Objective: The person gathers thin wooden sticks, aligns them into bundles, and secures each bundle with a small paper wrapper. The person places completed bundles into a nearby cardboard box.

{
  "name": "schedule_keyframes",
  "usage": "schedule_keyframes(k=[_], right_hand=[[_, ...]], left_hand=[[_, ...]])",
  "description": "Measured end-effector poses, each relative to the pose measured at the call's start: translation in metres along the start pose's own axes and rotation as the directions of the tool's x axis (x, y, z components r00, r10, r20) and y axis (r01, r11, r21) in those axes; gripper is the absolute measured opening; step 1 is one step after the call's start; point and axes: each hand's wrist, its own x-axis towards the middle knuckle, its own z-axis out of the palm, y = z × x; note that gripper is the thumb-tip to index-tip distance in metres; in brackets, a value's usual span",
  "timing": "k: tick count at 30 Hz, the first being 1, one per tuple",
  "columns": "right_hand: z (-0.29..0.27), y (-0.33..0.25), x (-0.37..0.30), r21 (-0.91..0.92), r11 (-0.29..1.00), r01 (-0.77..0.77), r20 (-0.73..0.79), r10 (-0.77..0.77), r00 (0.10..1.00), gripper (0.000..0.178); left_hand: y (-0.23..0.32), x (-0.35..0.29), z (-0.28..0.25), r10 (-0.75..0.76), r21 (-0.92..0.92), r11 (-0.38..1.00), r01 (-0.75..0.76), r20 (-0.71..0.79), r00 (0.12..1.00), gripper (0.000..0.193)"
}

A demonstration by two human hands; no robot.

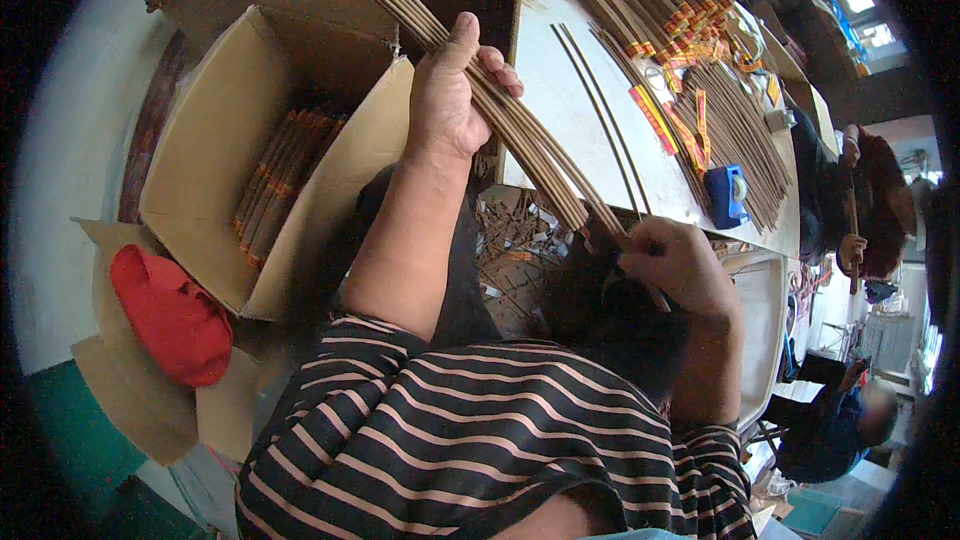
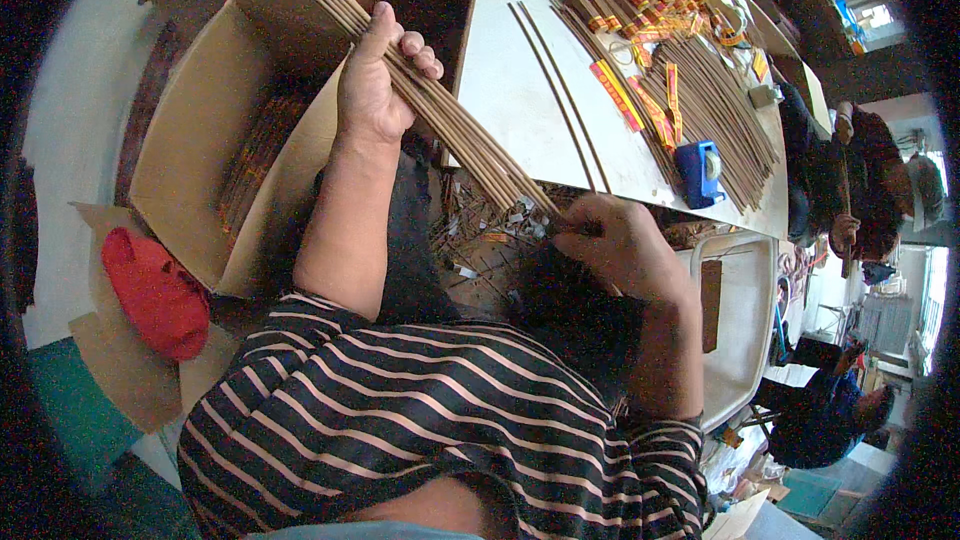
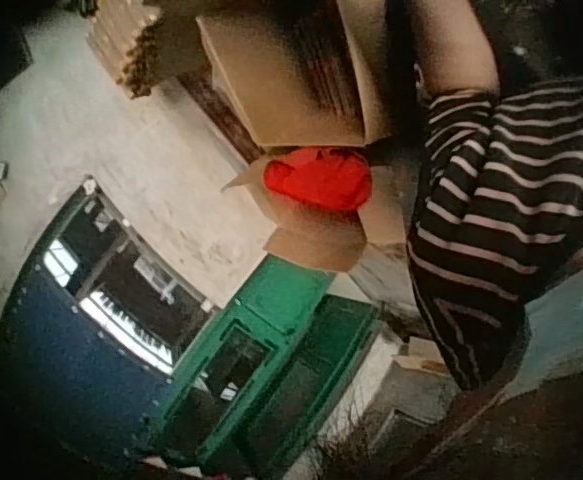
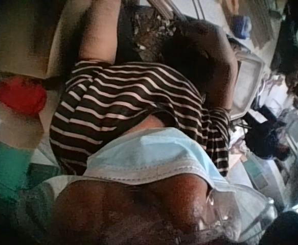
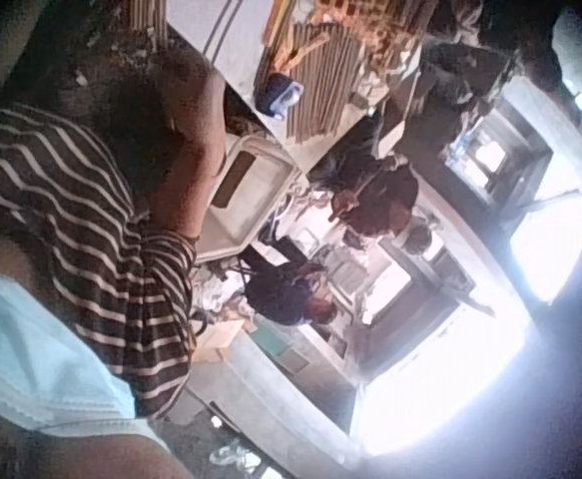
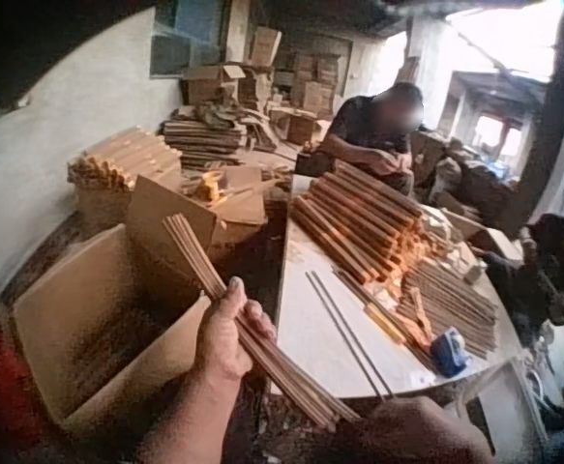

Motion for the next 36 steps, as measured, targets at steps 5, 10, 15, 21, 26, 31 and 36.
schedule_keyframes(k=[5,10,15,21,26,31,36], right_hand=[[-0.015,0.044,-0.017,0.008,0.988,-0.154,-0.034,0.154,0.987,0.017],[-0.022,0.063,0.021,-0.044,0.961,-0.274,-0.113,0.268,0.957,0.016],[-0.023,0.088,0.097,-0.119,0.986,-0.113,-0.168,0.093,0.981,0.021],[-0.022,0.093,0.117,-0.281,0.958,-0.064,-0.387,-0.052,0.921,0.026],[0.037,0.013,0.077,0.23,0.935,0.269,-0.392,-0.164,0.905,0.045],[0.079,-0.025,0.075,-0.166,0.986,0.021,-0.266,-0.065,0.962,0.031],[0.068,-0.036,0.054,0.459,0.883,-0.103,0.157,0.034,0.987,0.019]], left_hand=[[0.016,0.006,-0.006,0.062,-0.034,0.997,-0.067,-0.12,0.991,0.03],[0.008,0.006,-0.008,0.01,-0.06,0.998,-0.01,0.004,1.0,0.028],[-0.012,0.001,0.003,-0.129,-0.024,0.991,0.129,0.014,0.992,0.034],[-0.024,-0.001,0.013,-0.179,0.017,0.984,0.18,-0.039,0.983,0.033],[-0.025,-0.007,0.014,-0.144,0.069,0.986,0.15,-0.086,0.986,0.034],[-0.036,-0.012,0.022,-0.181,0.063,0.981,0.185,-0.065,0.981,0.034],[-0.017,-0.006,0.009,-0.202,-0.06,0.975,0.212,0.142,0.969,0.033]])
